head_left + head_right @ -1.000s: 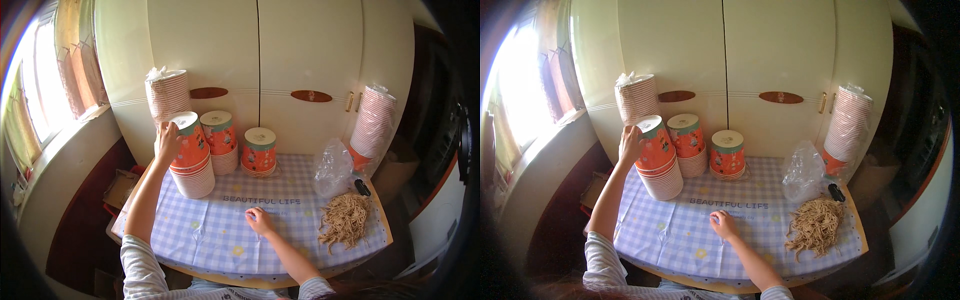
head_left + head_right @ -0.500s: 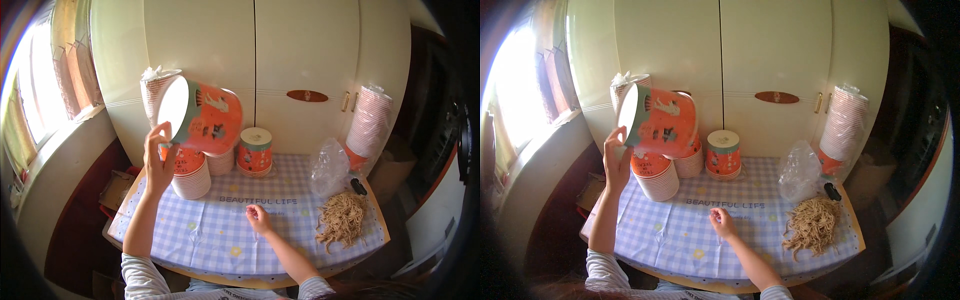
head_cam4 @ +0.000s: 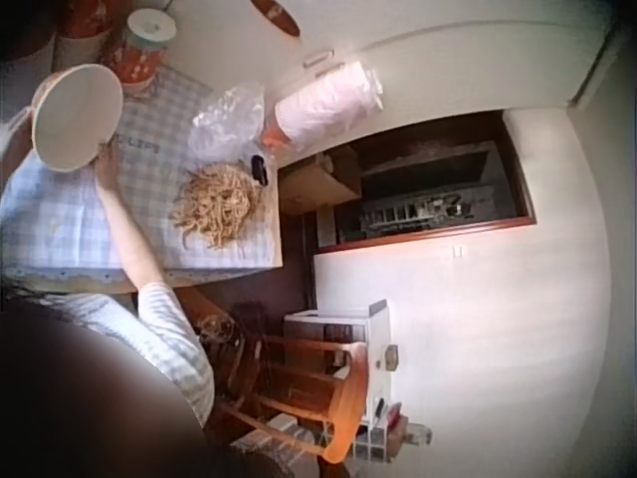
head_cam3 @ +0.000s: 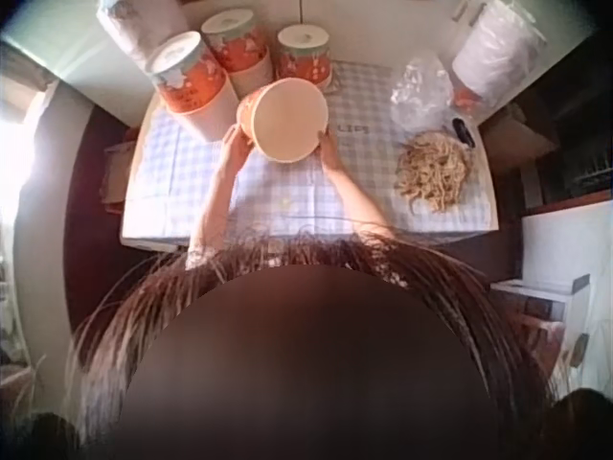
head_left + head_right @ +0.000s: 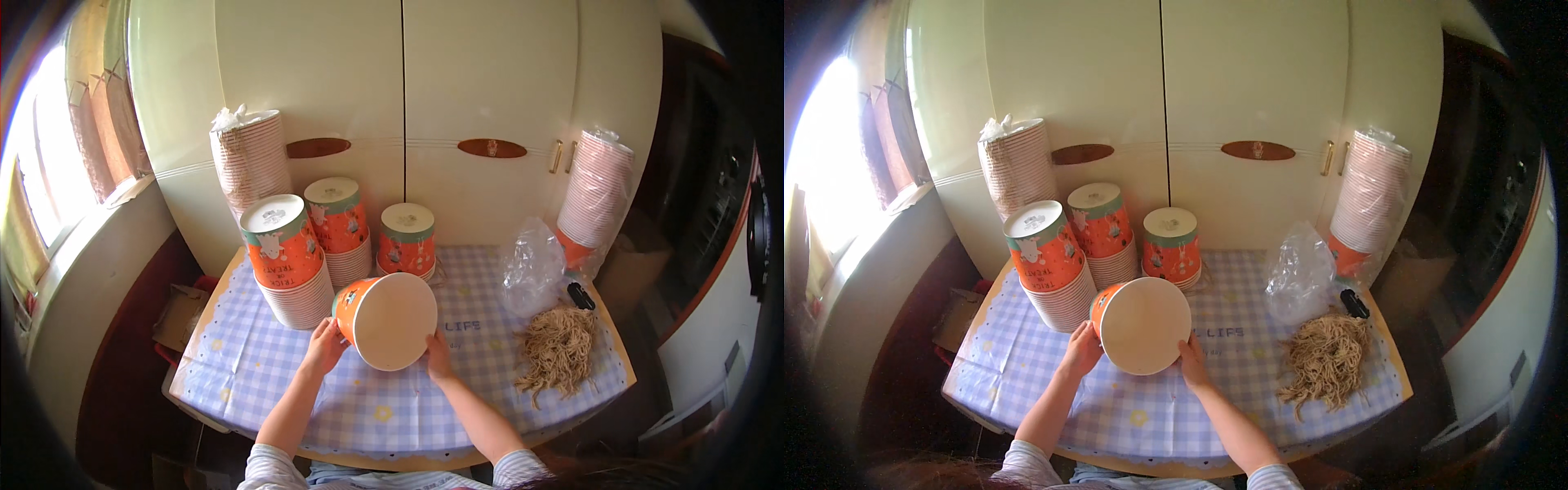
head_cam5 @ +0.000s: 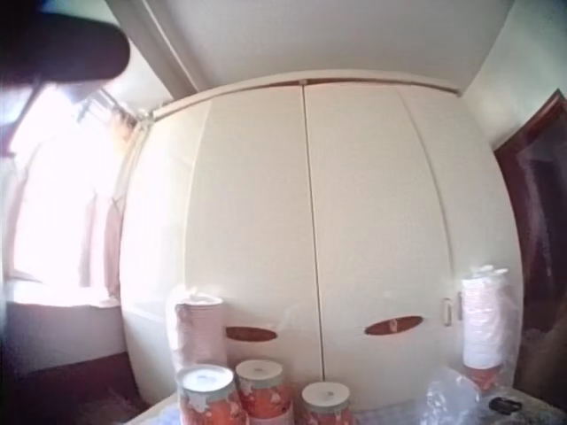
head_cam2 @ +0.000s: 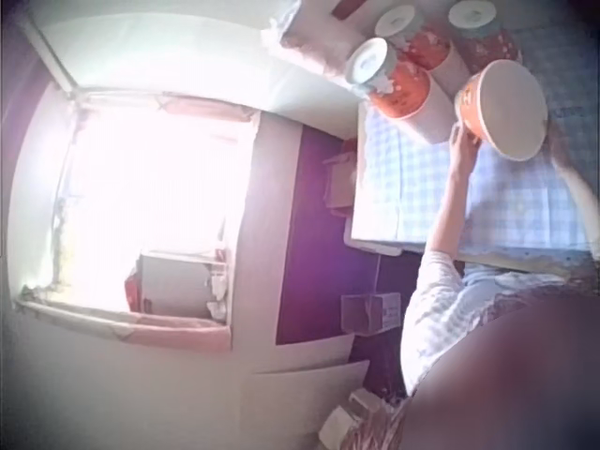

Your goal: Organizing and tying paper bowls with rubber bands.

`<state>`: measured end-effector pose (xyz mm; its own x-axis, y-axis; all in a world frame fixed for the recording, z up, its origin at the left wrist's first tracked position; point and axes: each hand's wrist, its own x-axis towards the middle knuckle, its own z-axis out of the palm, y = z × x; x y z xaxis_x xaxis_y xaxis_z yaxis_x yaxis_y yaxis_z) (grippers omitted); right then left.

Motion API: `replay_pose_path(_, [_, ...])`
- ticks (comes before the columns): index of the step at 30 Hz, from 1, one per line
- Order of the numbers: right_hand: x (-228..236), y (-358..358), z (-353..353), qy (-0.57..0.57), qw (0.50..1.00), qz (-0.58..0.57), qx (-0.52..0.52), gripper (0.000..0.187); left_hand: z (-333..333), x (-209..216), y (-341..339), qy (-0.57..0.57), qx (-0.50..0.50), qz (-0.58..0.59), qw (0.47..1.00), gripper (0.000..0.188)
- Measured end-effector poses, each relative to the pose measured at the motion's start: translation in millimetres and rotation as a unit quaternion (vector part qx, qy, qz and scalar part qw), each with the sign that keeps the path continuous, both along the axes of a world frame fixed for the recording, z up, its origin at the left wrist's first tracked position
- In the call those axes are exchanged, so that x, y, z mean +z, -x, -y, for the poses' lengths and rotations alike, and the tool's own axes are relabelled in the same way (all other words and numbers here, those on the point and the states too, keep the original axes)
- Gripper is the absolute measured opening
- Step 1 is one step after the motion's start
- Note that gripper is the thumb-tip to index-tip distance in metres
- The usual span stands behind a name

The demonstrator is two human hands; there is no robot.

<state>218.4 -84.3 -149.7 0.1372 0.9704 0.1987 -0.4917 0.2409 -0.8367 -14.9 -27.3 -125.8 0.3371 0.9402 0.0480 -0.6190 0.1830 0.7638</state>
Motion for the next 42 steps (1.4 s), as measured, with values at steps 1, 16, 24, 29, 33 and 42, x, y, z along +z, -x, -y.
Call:
replay_pose_path(1, [4, -1, 3, 0.01, 0.995, 0.098, -0.005, 0.038, -1, -6, -4, 0.006, 0.004, 0.006, 1.0, 0.011])
replay_pose_path(16, [-8, -8, -4, -0.029, 0.863, 0.421, -0.276, 0.03, 23, -7, -29, -0.089, 0.024, -0.108, 0.99, 0.056])
replay_pose_path(24, [-1, -6, -2, -0.066, 0.867, 0.449, -0.205, 0.042, 15, -43, -33, -0.096, 0.076, -0.296, 0.947, 0.037])
replay_pose_path(29, [-3, -4, -5, -0.107, 0.914, 0.367, -0.135, 0.051, 4, -45, -30, -0.123, 0.092, -0.287, 0.946, 0.02])
replay_pose_path(33, [0, -8, -4, -0.097, 0.919, 0.358, -0.131, 0.044, 11, -26, -40, -0.059, 0.063, -0.259, 0.962, 0.028])
replay_pose_path(42, [6, -10, -8, -0.134, 0.875, 0.386, -0.261, 0.026, 1, -48, -34, -0.163, 0.127, -0.327, 0.922, 0.044])
